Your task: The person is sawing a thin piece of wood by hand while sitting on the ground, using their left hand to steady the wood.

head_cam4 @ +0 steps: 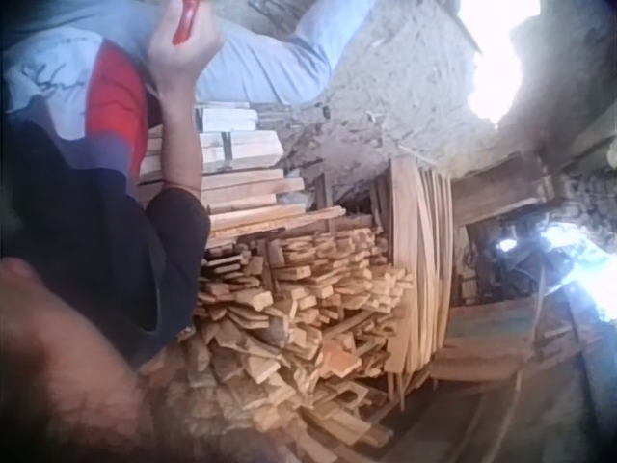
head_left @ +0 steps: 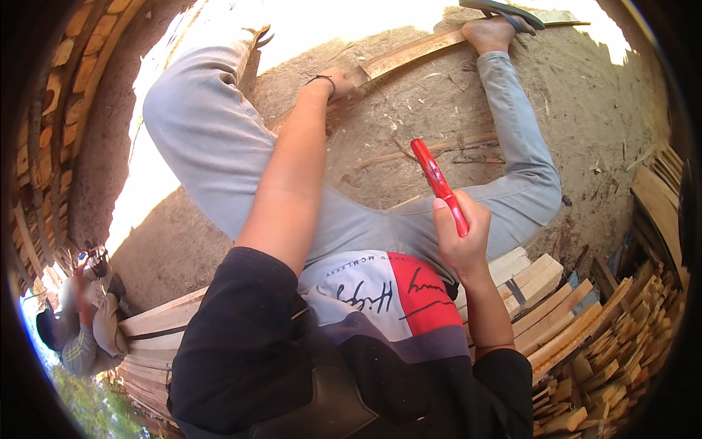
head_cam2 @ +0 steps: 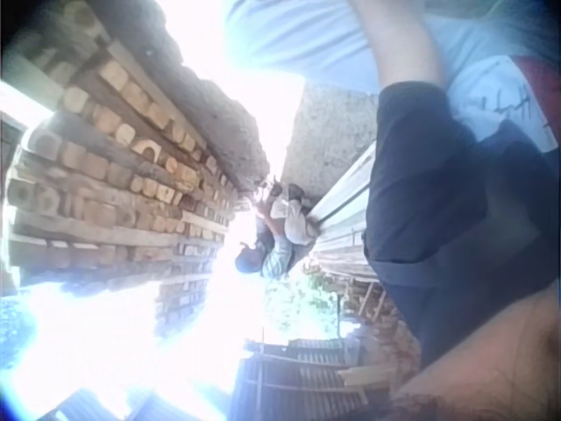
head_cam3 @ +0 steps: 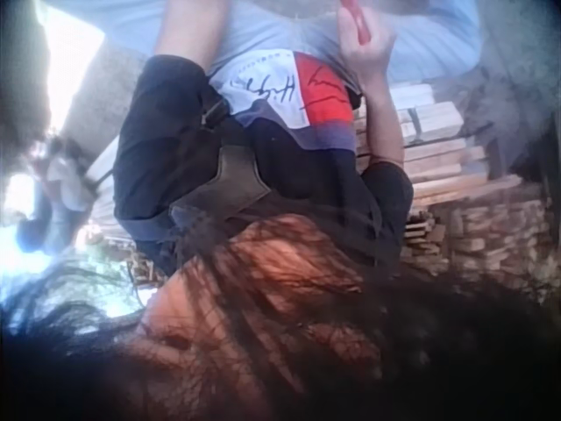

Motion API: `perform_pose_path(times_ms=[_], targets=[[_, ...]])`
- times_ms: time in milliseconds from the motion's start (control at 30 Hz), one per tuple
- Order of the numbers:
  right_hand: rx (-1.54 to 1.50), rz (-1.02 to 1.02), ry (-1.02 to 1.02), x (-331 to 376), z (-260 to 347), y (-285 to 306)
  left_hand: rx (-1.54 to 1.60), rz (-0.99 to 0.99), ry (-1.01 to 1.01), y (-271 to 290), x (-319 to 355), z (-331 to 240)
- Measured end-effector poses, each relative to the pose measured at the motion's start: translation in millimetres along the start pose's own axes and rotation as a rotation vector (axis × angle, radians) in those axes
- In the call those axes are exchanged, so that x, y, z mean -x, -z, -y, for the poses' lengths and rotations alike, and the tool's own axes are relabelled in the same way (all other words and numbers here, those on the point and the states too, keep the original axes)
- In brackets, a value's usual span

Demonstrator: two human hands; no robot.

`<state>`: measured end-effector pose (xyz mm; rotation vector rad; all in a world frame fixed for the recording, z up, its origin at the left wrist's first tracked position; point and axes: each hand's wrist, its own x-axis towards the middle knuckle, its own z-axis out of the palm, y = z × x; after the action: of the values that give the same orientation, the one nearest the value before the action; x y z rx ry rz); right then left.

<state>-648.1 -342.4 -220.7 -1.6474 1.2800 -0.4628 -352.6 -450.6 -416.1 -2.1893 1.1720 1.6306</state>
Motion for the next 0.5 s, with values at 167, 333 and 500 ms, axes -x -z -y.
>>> perform_pose_path(times_ms=[167, 333, 500], targets=[[-0.028, -0.035, 0.065, -57.2, -20.9, -40.7, -0.074, -0.142, -0.066, -6.4, -9.3, 13.3], [-0.058, -0.085, 0.024, -31.2, -25.2, -23.4, -0.146, -0.086, -0.01, -7.1, -3.0, -6.7], [-0.023, -0.024, 0.017, -1.5, -19.0, 0.9, -0.127, -0.159, 0.036, -3.5, -3.0, 10.9]])
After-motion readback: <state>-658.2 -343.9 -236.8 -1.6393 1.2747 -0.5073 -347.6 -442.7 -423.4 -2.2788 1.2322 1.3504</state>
